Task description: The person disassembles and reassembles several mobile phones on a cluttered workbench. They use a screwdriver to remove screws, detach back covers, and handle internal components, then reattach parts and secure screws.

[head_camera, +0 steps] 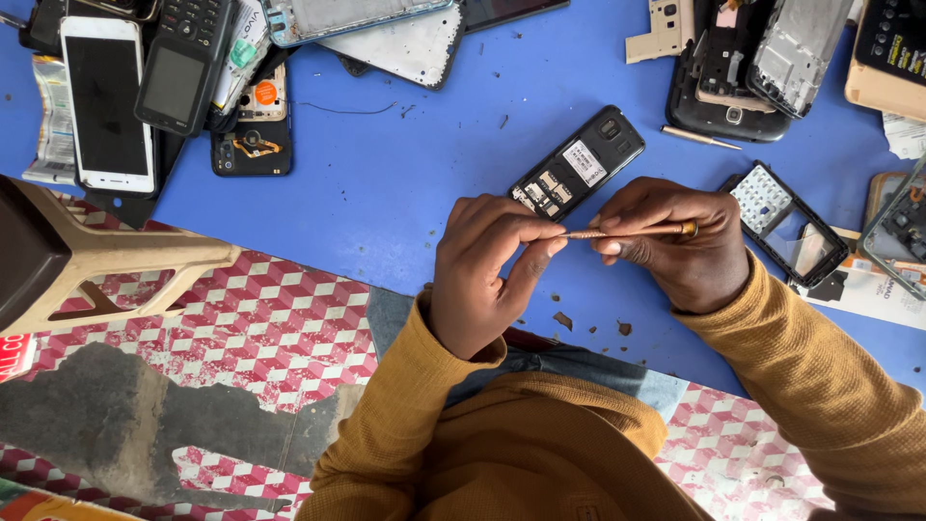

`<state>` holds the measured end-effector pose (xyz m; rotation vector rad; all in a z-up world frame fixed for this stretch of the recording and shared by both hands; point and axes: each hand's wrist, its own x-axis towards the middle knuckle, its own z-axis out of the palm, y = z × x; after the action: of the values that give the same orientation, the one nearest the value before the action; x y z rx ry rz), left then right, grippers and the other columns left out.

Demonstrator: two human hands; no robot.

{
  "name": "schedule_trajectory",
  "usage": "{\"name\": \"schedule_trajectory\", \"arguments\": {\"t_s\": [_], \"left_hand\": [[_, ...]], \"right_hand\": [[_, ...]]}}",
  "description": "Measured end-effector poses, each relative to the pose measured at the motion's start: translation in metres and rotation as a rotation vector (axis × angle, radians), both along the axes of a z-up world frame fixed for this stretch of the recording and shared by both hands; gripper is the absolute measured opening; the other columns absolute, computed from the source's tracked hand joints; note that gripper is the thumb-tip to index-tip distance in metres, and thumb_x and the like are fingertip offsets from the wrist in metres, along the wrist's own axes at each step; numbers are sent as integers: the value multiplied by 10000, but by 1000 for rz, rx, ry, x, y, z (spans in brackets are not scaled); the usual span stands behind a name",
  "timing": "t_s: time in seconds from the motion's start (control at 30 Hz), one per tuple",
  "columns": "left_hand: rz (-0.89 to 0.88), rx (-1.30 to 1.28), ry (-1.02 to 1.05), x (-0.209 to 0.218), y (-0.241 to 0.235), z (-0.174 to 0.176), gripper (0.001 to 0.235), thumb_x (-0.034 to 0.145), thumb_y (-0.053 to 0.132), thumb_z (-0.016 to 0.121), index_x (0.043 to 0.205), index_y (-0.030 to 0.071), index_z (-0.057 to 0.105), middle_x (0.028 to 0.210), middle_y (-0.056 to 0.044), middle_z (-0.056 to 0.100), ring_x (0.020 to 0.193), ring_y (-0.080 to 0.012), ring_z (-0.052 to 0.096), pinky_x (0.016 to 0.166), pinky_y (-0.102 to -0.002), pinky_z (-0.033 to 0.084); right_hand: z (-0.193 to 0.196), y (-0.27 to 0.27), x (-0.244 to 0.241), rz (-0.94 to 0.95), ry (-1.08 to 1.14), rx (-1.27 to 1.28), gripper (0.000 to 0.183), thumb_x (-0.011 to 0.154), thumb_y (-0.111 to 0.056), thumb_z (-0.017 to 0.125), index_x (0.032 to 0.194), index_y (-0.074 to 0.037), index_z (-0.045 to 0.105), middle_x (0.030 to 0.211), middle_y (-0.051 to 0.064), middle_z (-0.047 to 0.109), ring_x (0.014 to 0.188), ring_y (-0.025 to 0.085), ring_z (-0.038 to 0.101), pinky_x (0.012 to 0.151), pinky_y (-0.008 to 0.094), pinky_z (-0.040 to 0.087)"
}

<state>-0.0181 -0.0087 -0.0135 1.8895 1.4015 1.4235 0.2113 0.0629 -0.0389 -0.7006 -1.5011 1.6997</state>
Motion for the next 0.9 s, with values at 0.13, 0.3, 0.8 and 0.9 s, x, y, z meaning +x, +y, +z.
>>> {"name": "schedule_trajectory", "arguments": {"t_s": [0.13, 0.3, 0.8, 0.9], "left_hand": [[-28, 14, -19, -1, 0, 1, 100, 951, 76, 767, 1009, 87, 687, 934, -10, 703, 889, -186, 653, 885, -346, 451], [-85, 19, -23, -2, 1, 0, 118, 952, 40, 753, 997, 75, 649, 896, -33, 632, 844, -204, 601, 841, -359, 432], [63, 104, -39, 0, -4, 3, 125, 961, 54, 763, 1034, 69, 663, 970, -31, 667, 871, -199, 618, 794, -332, 462], [55, 113, -29, 0, -5, 3, 126, 968, 49, 773, 1036, 76, 671, 949, -18, 660, 853, -195, 614, 772, -329, 451]], "right_hand": [[2, 0, 0, -4, -54, 2, 155, 896, 45, 757, 1047, 18, 740, 1037, 167, 725, 897, 198, 746, 804, 307, 646], [2, -1, 0, -12, -76, -31, 154, 885, 38, 770, 1037, 28, 743, 997, 170, 728, 868, 207, 745, 767, 304, 642], [0, 15, 6, 78, 351, -272, 115, 1024, -33, 699, 1135, -4, 694, 1022, 225, 741, 909, 280, 734, 761, 352, 599], [-4, 13, 6, 106, 246, -161, 84, 1002, 9, 724, 1080, 1, 691, 1018, 215, 736, 906, 269, 734, 777, 355, 599]]}}
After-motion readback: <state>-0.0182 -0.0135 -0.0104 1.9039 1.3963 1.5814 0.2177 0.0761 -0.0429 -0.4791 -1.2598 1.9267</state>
